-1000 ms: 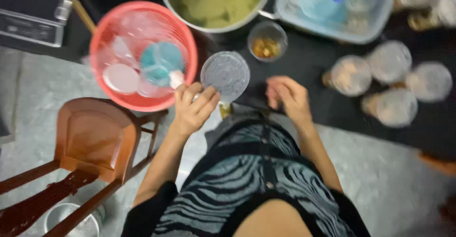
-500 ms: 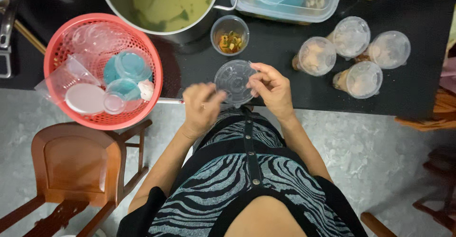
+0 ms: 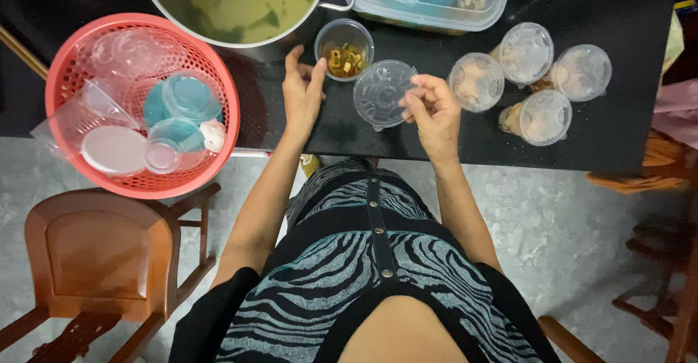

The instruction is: The person seals multiple small plastic food containers with clear plastic lids. They wipe the rims with a tissue, place lids on top, and press down to secure them. The sealed containers are set aside on the countertop.

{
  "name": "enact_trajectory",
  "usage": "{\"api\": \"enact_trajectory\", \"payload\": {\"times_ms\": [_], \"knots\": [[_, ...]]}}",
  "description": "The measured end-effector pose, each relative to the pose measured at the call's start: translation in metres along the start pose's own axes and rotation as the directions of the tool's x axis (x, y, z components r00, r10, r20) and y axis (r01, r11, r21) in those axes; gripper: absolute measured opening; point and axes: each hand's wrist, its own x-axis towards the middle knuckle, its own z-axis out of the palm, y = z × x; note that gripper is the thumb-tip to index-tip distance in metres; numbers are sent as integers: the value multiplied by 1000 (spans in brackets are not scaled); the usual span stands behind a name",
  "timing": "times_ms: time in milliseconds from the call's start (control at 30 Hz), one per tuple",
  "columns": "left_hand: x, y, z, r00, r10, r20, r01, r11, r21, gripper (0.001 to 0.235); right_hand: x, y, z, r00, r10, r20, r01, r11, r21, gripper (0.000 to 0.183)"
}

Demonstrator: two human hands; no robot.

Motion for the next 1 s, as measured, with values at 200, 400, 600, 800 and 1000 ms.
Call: {"api": "enact_trajectory", "payload": {"times_ms": [200, 400, 600, 800, 1000], "knots": [[14, 30, 4, 992, -70, 105, 73, 997, -28, 32, -11, -18, -24, 969, 11, 247, -58, 982, 182, 23], [-1, 45, 2, 978, 45, 204, -45, 999, -7, 25, -2, -13, -29, 997, 63, 39, -60, 996, -73, 24], [-35, 52, -7, 926, -84, 367, 25, 986, 163, 25, 3, -4, -10, 993, -5, 118, 9, 999, -32, 27], [-47, 51, -14, 927, -149, 344, 151, 988, 20, 35, 7, 16, 15, 992, -13, 122, 21, 998, -61, 29], [-64, 43, -19, 936, -177, 305, 205, 977, -62, 51, 16, 18, 18, 993, -84, 88, 106, 952, -287, 24]]}}
